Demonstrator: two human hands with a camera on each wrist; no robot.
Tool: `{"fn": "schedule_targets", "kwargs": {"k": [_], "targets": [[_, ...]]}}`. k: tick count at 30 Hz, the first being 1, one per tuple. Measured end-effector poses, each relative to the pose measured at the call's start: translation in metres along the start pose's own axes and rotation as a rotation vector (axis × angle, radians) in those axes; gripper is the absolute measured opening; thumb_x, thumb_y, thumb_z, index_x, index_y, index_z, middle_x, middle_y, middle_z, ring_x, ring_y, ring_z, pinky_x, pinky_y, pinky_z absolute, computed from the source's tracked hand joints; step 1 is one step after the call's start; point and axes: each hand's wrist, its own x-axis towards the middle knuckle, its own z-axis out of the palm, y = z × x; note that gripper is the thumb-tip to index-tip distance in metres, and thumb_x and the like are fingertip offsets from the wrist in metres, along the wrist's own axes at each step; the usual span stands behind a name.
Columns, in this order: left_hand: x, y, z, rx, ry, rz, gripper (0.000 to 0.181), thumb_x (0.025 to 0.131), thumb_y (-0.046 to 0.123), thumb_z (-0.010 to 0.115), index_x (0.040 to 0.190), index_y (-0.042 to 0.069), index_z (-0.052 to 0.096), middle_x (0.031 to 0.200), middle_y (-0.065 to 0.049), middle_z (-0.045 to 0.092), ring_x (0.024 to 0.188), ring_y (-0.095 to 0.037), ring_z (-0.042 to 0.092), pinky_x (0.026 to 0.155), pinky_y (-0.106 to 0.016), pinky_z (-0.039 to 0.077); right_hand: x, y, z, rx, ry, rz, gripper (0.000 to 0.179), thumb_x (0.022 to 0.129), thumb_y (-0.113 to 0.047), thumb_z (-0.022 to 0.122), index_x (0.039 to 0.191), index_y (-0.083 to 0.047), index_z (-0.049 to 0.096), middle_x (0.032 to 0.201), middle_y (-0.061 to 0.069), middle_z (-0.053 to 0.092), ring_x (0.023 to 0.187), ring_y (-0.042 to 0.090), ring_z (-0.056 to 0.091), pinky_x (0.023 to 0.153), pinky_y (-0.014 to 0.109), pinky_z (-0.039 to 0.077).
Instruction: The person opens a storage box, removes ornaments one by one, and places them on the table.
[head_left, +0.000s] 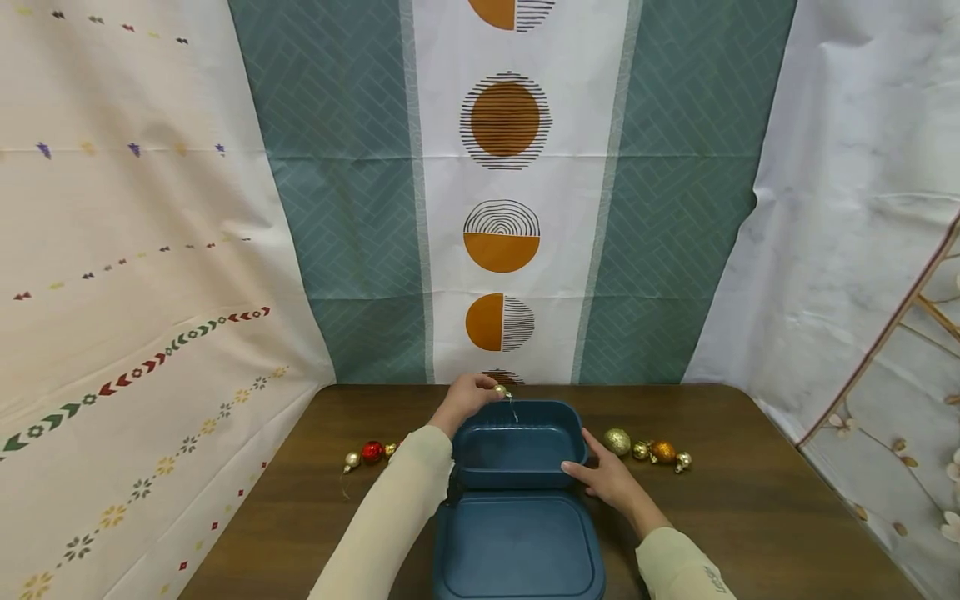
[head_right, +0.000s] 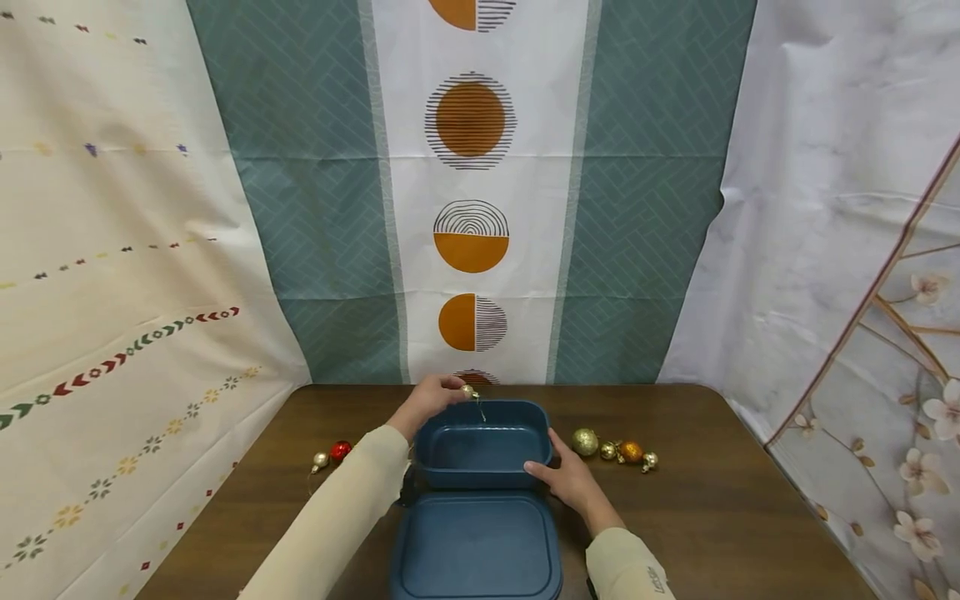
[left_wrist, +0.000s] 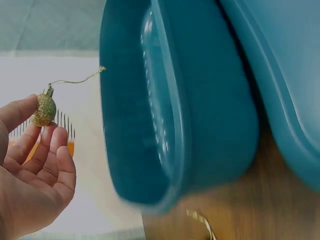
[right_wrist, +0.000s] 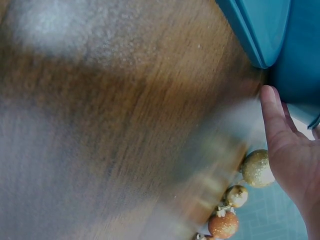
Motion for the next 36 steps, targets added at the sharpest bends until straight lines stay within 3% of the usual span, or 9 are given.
{"fn": "schedule_targets", "kwargs": {"k": [10, 18, 29, 36], "targets": [[-0.012, -0.033, -0.048, -0.043, 0.089, -0.024, 0.026, 0.090, 0.014, 0.073, 0.110, -0.001, 0.071, 0.107, -0.013, 0.068, 0.100, -0.029, 0.062, 0.092, -0.045, 0.050, -0.001, 0.000, -0.001, 0.003, -0.003, -0.016, 0.091, 0.091, -0.033, 0.074, 0.159, -0.007, 0.019, 0.151, 0.039, 0.025, 0.113, 0.042, 0.061, 0.082, 0.049, 0.056], [-0.028, -0.064, -0.082, -0.040, 0.129, -0.075, 0.033, 0.092, 0.015, 0.070, 0.118, -0.005, 0.067, 0.115, -0.019, 0.066, 0.104, -0.035, 0.063, 0.094, -0.049, 0.049, 0.001, 0.002, 0.000, 0.010, -0.006, -0.012, 0.091, 0.091, -0.033, 0.074, 0.159, -0.007, 0.018, 0.154, 0.037, 0.021, 0.114, 0.043, 0.060, 0.082, 0.049, 0.056], [-0.054, -0.097, -0.100, -0.093, 0.163, -0.159, 0.032, 0.092, 0.013, 0.070, 0.118, -0.005, 0.065, 0.115, -0.020, 0.064, 0.106, -0.035, 0.060, 0.093, -0.048, 0.049, 0.003, 0.002, 0.001, -0.005, 0.006, 0.001, 0.089, 0.092, -0.031, 0.073, 0.159, -0.007, 0.019, 0.143, 0.038, 0.038, 0.111, 0.038, 0.062, 0.081, 0.049, 0.056], [-0.068, -0.117, -0.104, -0.097, 0.183, -0.190, 0.032, 0.091, 0.012, 0.070, 0.118, -0.006, 0.066, 0.115, -0.019, 0.064, 0.094, -0.028, 0.059, 0.079, -0.039, 0.051, 0.003, 0.003, 0.001, -0.005, 0.009, 0.003, 0.090, 0.091, -0.032, 0.073, 0.159, -0.007, 0.019, 0.147, 0.038, 0.034, 0.111, 0.039, 0.062, 0.082, 0.049, 0.056]]}}
